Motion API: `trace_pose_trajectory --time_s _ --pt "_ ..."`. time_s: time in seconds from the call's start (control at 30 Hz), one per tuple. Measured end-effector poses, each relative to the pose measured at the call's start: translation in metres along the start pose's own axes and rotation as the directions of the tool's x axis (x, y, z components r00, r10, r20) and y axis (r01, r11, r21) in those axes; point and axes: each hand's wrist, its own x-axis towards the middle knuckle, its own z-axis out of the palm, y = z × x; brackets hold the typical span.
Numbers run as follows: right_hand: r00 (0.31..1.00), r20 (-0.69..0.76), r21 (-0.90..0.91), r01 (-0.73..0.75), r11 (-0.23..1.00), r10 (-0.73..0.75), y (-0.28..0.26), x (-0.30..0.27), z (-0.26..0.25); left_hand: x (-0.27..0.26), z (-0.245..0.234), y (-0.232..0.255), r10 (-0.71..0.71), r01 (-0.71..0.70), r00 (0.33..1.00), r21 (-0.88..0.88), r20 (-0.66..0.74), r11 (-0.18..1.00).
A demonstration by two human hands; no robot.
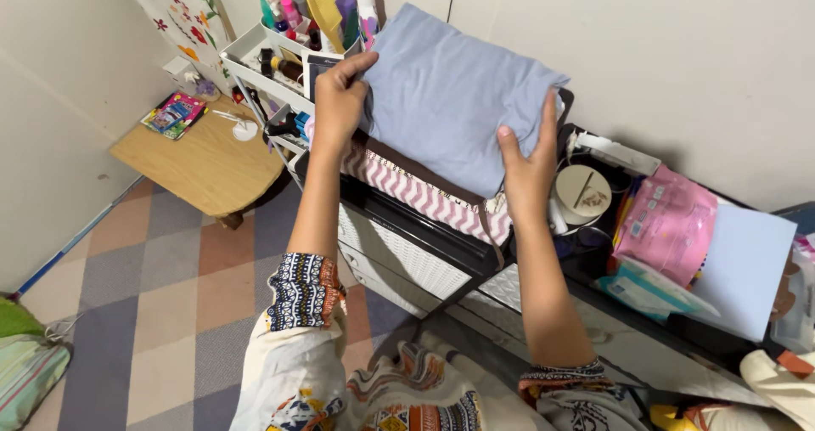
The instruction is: The person takes items out of a cream-colored backpack, including a foil pack, a wallet, a pink packet, and folded clothing, and places them on top of a plastic drawer unit. They then fold and stack the clothing items, arranging them on the drawers.
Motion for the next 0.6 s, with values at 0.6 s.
trace_pose_trajectory --time_s 0.6 --pt "0.981 0.180 0.375 -0.133 0.917 0.068 0.018 -0.082 -0.071 -0.187 0.063 0.045 0.282 -0.250 0.959 0.431 -0.011 0.867"
